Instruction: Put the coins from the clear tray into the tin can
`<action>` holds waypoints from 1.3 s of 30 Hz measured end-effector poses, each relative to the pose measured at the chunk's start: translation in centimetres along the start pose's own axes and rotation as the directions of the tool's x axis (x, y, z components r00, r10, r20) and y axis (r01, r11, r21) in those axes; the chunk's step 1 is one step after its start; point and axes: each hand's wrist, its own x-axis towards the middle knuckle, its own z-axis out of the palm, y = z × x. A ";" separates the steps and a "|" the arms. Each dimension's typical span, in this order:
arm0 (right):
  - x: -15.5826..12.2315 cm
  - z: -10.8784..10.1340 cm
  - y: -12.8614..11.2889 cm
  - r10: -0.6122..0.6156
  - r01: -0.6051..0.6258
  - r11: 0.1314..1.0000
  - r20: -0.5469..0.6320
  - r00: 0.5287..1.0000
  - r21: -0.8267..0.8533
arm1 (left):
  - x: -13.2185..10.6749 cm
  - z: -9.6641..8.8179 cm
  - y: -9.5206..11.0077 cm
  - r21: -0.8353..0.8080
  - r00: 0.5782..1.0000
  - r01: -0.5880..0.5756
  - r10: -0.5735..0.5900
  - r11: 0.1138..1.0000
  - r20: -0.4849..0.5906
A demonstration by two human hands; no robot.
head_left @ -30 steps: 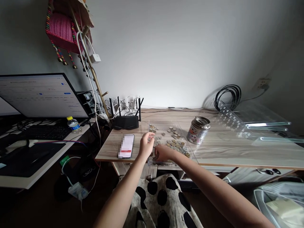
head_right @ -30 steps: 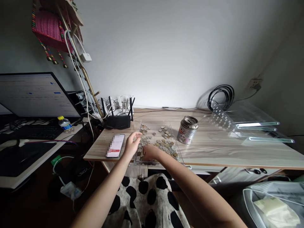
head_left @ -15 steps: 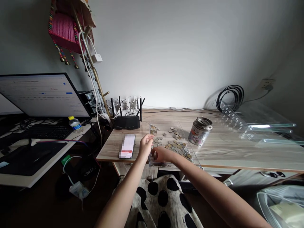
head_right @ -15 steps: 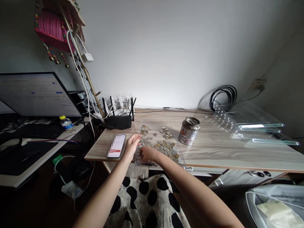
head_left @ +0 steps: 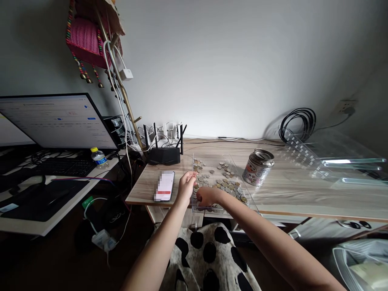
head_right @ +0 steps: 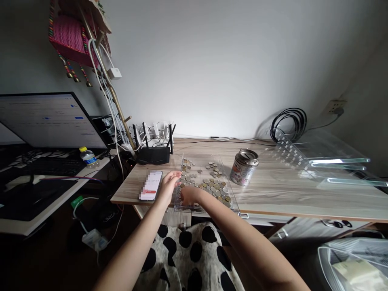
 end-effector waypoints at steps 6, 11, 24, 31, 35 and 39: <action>-0.3 -0.2 0.7 -0.092 0.076 0.978 0.075 0.993 0.193 | -0.2 0.5 0.0 -0.026 1.000 0.014 -0.013 1.000 0.013; -0.7 -0.2 2.3 -0.078 0.060 0.936 0.037 0.996 0.346 | -0.4 1.2 -0.3 -0.131 1.000 0.025 -0.025 0.991 0.003; -4.6 -3.4 5.0 0.161 0.044 0.928 -0.504 0.849 0.370 | 0.3 6.9 -3.1 -0.683 0.799 0.566 -0.510 0.462 0.317; -6.5 -2.9 5.7 0.170 0.054 0.948 -0.645 0.745 0.312 | 0.0 6.8 -4.1 -0.657 0.761 0.618 -0.536 0.431 0.365; -8.1 -4.3 7.0 0.301 0.049 0.911 -0.739 0.602 0.410 | -0.4 6.7 -4.1 -0.629 0.762 0.629 -0.524 0.457 0.381; -11.1 -7.5 10.6 0.471 0.016 0.862 -0.812 0.346 0.507 | -0.5 6.6 -4.3 -0.653 0.806 0.556 -0.524 0.515 0.273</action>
